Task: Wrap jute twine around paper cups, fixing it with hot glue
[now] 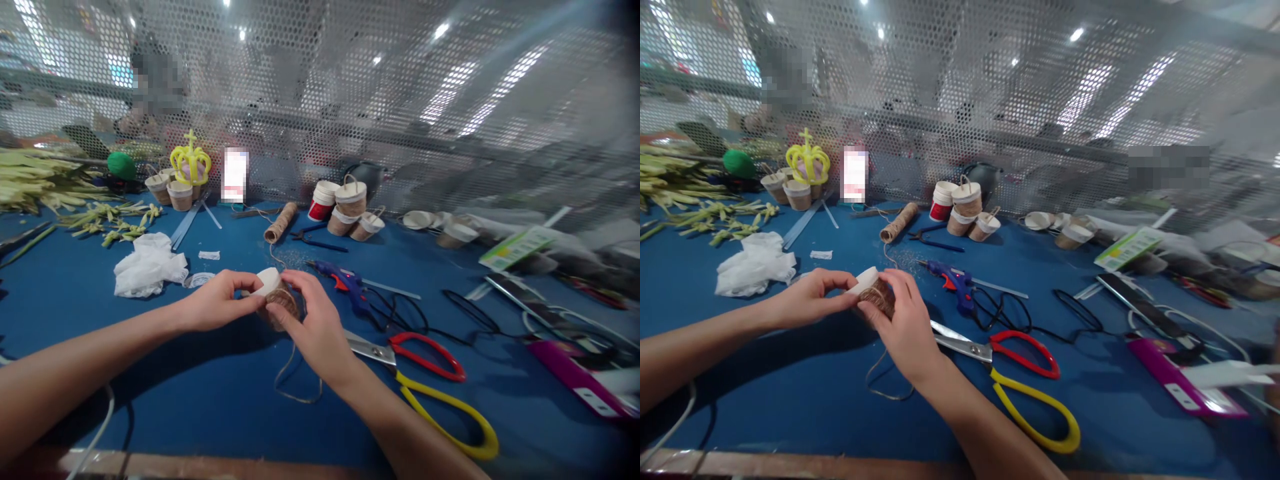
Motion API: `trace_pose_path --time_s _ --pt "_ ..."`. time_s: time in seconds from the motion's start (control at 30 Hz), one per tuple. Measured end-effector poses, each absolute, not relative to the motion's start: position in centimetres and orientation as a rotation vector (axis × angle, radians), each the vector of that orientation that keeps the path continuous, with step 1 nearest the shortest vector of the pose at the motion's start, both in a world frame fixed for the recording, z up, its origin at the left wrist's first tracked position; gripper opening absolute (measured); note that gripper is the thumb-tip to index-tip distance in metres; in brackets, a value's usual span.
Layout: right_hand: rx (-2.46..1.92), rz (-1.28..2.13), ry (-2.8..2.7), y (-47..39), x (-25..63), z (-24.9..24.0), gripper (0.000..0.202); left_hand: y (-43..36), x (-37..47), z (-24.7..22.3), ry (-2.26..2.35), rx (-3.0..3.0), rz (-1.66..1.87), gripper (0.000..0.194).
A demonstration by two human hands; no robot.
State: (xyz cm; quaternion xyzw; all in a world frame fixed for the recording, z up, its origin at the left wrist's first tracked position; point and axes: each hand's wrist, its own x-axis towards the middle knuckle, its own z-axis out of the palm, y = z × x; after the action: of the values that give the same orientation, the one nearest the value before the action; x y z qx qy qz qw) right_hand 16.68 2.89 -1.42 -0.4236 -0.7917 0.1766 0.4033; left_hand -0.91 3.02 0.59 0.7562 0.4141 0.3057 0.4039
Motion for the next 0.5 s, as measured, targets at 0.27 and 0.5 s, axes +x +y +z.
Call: trace_pose_path --time_s 0.27,0.5 --pt "-0.811 0.188 -2.166 1.6 16.3 -0.6 0.014 3.6 -1.2 -0.3 1.278 2.006 0.974 0.022" --pt "-0.83 0.438 -2.769 -0.5 16.4 1.4 0.018 3.7 -1.0 -1.0 1.279 1.98 1.056 0.021"
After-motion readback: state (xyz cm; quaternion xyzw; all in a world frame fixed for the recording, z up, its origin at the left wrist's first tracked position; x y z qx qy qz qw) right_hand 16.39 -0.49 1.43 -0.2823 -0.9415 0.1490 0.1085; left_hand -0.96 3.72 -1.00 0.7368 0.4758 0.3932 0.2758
